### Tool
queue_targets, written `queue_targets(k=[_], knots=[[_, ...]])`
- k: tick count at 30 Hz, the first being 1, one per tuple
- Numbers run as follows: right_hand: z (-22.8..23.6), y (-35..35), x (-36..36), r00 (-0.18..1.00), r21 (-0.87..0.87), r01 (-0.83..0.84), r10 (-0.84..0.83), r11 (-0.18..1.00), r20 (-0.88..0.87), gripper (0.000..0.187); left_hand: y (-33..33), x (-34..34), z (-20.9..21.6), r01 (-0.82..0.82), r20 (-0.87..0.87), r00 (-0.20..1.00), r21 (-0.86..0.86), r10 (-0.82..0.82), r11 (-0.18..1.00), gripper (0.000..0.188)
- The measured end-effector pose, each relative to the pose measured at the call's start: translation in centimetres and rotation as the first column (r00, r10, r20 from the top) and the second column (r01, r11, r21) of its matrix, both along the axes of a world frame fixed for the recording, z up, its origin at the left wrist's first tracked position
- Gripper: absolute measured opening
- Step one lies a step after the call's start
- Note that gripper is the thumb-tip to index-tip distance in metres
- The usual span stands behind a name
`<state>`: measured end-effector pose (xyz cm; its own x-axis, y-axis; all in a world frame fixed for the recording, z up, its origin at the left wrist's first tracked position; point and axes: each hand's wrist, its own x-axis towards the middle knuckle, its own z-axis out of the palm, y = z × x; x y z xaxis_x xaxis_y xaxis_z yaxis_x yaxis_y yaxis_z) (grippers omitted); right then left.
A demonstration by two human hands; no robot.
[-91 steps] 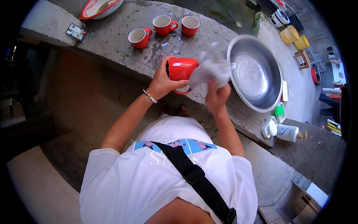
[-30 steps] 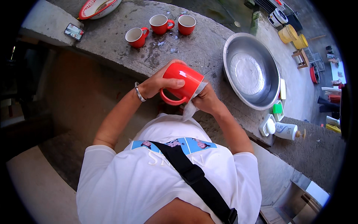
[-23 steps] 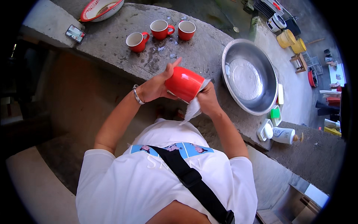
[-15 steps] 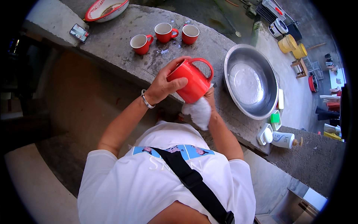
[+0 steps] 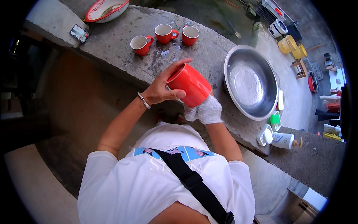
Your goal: The person dries several red ceramic mugs using a white cloth. They wipe the exterior and interior of each mug thoroughly, handling them one at a time, and place the dried mugs on a concrete ledge next to a metal basin.
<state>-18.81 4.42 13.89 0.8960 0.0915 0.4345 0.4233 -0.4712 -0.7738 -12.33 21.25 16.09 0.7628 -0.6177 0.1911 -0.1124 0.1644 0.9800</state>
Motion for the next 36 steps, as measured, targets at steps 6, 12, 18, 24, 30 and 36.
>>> queue_targets(k=[6,12,18,24,30,36], knots=[[-2.8,-1.5,2.1,0.958,-0.171,-0.149,0.185,0.974,0.218,0.025,-1.0,0.4,-1.1,-0.077,-0.262,0.958,0.149,0.114,0.986,0.060],[-3.9,-2.4,1.7,0.868,0.622,-0.075,0.358,0.780,-0.345,0.024,-0.7,0.5,-2.0,-0.003,-0.488,0.873,-0.037,-0.016,0.999,0.090],[-2.5,-0.8,0.3,0.996,-0.372,0.069,-0.083,0.925,-0.019,0.048,-0.9,1.0,-2.6,0.109,-0.018,0.993,-0.175,-0.114,0.979,0.089],[-4.0,-1.3,1.3,0.989,0.198,-0.149,0.143,0.969,0.048,0.024,-2.3,0.1,-1.7,-0.078,-0.495,0.868,-0.077,0.030,0.994,0.080],[-3.4,-1.9,1.3,0.908,0.491,0.081,0.139,0.868,-0.395,0.031,-1.2,-0.3,-0.7,0.014,-0.400,0.916,0.011,-0.008,1.000,0.091],[-4.8,-1.6,0.6,0.989,-0.260,0.112,-0.133,0.959,-0.066,0.051,-1.8,-0.5,-1.1,-0.030,-0.083,0.996,-0.048,0.026,0.998,0.088]])
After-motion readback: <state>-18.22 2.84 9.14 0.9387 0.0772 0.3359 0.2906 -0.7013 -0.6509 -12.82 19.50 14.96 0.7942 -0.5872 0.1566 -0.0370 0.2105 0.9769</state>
